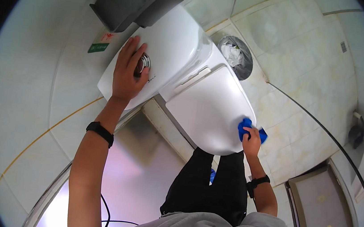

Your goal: Cleaning the bathroom sink, toilet exterior, and shower bar with a cloth.

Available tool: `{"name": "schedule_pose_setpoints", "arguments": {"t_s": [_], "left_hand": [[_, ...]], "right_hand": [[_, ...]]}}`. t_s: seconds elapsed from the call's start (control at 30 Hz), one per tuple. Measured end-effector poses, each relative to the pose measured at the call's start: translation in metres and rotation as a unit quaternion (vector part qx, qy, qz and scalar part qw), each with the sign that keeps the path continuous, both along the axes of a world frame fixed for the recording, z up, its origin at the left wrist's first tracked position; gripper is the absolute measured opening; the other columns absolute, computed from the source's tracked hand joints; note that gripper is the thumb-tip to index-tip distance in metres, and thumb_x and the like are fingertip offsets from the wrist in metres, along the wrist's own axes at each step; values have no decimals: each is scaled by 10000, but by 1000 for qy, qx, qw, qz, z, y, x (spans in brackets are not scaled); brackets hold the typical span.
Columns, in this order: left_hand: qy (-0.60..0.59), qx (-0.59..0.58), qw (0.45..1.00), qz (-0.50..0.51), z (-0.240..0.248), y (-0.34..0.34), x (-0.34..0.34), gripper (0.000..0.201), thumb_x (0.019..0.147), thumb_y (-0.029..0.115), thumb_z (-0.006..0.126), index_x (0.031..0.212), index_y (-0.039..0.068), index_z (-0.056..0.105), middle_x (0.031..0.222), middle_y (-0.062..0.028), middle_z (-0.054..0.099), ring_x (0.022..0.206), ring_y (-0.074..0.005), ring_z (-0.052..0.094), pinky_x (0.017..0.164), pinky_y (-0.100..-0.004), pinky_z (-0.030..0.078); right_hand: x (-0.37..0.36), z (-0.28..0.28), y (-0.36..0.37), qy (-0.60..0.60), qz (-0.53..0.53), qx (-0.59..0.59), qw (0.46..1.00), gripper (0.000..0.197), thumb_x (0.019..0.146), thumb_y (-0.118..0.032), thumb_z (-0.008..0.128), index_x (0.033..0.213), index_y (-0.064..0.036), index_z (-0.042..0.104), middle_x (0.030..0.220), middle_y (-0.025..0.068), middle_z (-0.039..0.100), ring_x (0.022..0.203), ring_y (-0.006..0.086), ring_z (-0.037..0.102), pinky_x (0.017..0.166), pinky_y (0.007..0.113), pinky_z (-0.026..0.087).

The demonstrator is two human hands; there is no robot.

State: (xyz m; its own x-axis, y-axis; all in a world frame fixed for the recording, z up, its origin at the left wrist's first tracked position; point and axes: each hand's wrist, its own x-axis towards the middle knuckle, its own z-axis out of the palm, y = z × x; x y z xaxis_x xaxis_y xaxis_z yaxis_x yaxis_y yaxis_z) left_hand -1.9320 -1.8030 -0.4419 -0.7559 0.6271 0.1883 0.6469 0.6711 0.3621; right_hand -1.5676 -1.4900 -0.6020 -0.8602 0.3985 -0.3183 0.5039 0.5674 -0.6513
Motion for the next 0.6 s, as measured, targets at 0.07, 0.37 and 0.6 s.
{"name": "schedule_pose_setpoints", "arguments": {"t_s": [0.07,0.37,0.6], "left_hand": [[-10,0,1000,-3,2,2,0,552,775,88,576,1320,70,491,1436,-135,389,1324,-348,357,1077,-446,320],[-1,-5,1000,-10,2,9,9,521,791,67,560,1309,59,502,1435,-131,396,1330,-346,349,1094,-441,293],[26,10,1000,6,14,32,20,448,847,87,545,1290,34,509,1433,-152,391,1301,-340,390,1059,-397,342]], "right_hand": [[23,-21,11,-22,23,-17,999,277,735,-40,550,992,-67,650,952,166,595,903,354,585,819,399,480],[28,-80,-55,-77,108,-65,989,355,715,51,590,1007,-151,594,1034,185,364,943,377,441,835,447,408],[43,-87,-35,-85,105,-38,990,321,755,14,527,1013,-168,587,1101,216,399,935,412,513,836,442,449]]}}
